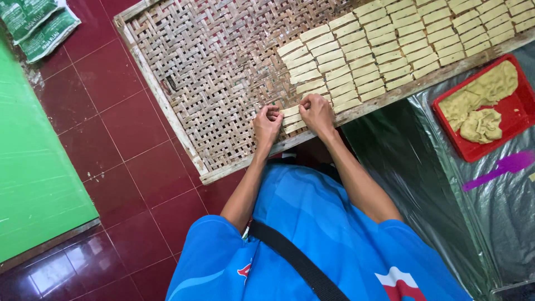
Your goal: Arranging small rectangular pieces of dough onto a drying rack.
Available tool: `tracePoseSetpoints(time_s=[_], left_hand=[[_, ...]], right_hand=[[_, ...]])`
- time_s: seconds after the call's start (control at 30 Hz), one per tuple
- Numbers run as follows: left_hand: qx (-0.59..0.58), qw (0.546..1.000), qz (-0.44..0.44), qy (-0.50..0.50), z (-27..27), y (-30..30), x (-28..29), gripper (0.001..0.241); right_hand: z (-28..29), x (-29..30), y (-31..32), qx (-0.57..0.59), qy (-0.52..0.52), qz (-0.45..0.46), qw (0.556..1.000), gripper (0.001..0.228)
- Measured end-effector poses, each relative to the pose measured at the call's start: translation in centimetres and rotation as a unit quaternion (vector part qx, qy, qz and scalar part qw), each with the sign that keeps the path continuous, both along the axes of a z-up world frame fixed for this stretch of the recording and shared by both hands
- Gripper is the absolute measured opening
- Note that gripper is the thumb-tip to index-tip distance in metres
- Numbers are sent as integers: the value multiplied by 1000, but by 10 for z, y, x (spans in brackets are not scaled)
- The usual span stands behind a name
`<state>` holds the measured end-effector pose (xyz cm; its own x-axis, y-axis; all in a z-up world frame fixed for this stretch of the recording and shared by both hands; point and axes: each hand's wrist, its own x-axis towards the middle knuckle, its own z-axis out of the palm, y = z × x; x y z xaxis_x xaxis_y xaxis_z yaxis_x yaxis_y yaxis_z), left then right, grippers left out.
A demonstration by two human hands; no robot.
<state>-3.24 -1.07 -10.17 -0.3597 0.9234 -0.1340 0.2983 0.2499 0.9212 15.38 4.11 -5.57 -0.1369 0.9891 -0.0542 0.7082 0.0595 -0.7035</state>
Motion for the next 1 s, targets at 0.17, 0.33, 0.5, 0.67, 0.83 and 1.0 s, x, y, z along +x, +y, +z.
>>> tracePoseSetpoints(time_s=[0.17, 0.33, 0.5, 0.67, 0.83, 1.0], left_hand=[[0, 1000, 4, -6, -2, -1, 1, 29], [-2, 1000, 8, -18, -1, 0, 2, 30], [-3, 999, 20, -41, -6, 0, 0, 36], [-9, 998, 15, -55, -2, -1, -1, 37], [-18, 999, 16, -39, 5, -3, 3, 37], [2, 993, 30, 117, 43, -3, 23, 24]], right_hand=[[-19, 1, 5, 1, 2, 1, 1000, 7], [-12, 1, 4, 13, 11, 11, 1000, 6], [-36, 15, 6, 30, 80, -27, 996, 7], [16, 61, -31, -33, 185, -105, 977, 14], [-5, 119, -85, -82, 214, -188, 955, 17], [-34, 165, -142, -137, 235, -288, 918, 16]])
